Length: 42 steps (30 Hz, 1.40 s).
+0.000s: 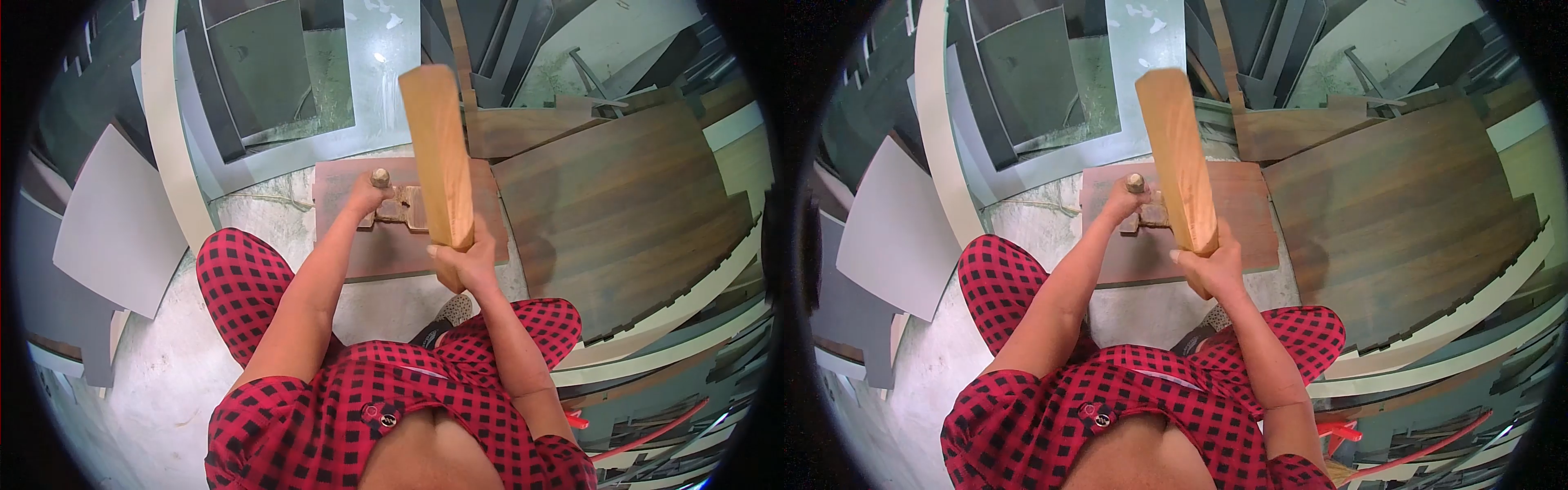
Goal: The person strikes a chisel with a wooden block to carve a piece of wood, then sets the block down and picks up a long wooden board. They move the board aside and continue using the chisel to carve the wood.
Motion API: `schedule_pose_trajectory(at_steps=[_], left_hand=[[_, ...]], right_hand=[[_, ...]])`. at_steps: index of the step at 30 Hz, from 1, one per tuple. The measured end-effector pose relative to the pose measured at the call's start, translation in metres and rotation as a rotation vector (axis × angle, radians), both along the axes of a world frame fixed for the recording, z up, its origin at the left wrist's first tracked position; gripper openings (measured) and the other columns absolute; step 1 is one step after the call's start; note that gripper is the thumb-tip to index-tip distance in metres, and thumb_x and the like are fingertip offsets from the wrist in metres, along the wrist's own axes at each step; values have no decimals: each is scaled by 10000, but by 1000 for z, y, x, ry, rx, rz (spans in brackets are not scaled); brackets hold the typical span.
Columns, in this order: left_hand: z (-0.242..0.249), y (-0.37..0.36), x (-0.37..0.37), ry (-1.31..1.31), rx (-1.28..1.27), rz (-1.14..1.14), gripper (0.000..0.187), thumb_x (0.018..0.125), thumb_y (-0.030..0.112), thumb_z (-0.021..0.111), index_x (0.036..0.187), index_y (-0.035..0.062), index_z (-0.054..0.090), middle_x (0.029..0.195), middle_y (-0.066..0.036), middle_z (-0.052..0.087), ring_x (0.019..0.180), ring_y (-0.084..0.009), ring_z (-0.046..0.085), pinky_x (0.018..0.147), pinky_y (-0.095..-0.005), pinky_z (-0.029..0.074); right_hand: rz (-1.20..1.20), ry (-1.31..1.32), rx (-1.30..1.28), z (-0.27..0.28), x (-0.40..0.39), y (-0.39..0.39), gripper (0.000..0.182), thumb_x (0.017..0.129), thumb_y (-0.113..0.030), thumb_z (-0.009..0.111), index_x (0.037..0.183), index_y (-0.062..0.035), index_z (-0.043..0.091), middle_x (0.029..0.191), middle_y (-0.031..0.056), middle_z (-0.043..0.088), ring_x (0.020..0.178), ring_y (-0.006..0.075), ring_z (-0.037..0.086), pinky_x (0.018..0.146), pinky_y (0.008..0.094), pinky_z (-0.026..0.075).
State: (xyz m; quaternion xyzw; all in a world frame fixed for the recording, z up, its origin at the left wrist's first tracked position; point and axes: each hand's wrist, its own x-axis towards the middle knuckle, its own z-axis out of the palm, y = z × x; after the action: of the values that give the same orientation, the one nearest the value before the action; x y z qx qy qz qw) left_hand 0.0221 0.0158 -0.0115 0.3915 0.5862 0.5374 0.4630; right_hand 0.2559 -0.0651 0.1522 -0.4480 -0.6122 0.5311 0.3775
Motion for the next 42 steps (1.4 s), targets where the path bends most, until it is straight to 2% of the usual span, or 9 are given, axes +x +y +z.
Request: schedule_pose_trajectory(at_steps=[4,7,16,22,32,34,36,40,42], left_hand=[[-2,3,-1,86,-6,-20,173,633,51,697,749,69,571,660,-11,573,538,-121,518,451,-289,424],[13,-3,3,28,-72,-43,162,633,45,699,746,64,585,662,-13,581,539,-115,510,461,-287,415],[-6,0,-1,215,-7,-53,208,630,55,735,783,48,595,722,-21,621,619,-128,547,553,-305,462],[40,-15,11,-10,-21,-40,236,630,51,736,835,46,620,785,-51,656,691,-151,586,651,-326,482],[-2,-2,0,190,60,-72,279,691,29,692,965,50,644,860,-78,671,813,-188,629,750,-328,495],[8,-5,6,188,68,-71,298,686,33,692,979,51,639,871,-94,670,827,-208,631,762,-340,490],[7,-4,6,579,303,82,282,703,24,675,981,49,638,897,-98,676,844,-201,633,765,-344,488],[11,-9,8,603,513,75,247,715,7,655,959,44,647,899,-83,684,871,-187,636,786,-355,485],[21,-12,11,132,118,18,212,721,18,660,932,34,652,884,-87,686,855,-184,641,776,-346,490]], right_hand=[[55,104,56,-1,-2,4,599,590,-78,769,1122,-7,503,980,80,616,922,173,591,790,323,479],[226,-641,-57,-21,5,19,562,590,-91,766,1092,-15,523,984,64,605,914,165,577,800,305,462],[54,22,-94,-1,-5,6,555,570,-78,758,1067,-14,519,924,98,634,850,230,619,780,337,488],[172,-487,-21,-39,6,21,577,558,-199,783,1047,-44,519,890,148,642,840,269,632,752,363,487],[48,-216,250,-26,-3,7,564,546,-200,771,1029,-46,525,831,142,646,789,299,638,747,374,485],[161,-919,175,-24,-1,14,554,550,-241,760,1016,-54,525,833,163,647,787,347,631,742,401,481],[153,-818,184,-28,2,13,535,557,-254,746,1001,-52,526,856,182,646,807,371,624,738,419,478],[146,-473,178,-8,-2,3,521,552,-247,745,981,-50,527,849,180,644,820,368,623,742,420,475],[107,-318,192,-8,-4,2,517,547,-248,745,973,-51,527,850,179,643,828,371,620,748,420,473]])
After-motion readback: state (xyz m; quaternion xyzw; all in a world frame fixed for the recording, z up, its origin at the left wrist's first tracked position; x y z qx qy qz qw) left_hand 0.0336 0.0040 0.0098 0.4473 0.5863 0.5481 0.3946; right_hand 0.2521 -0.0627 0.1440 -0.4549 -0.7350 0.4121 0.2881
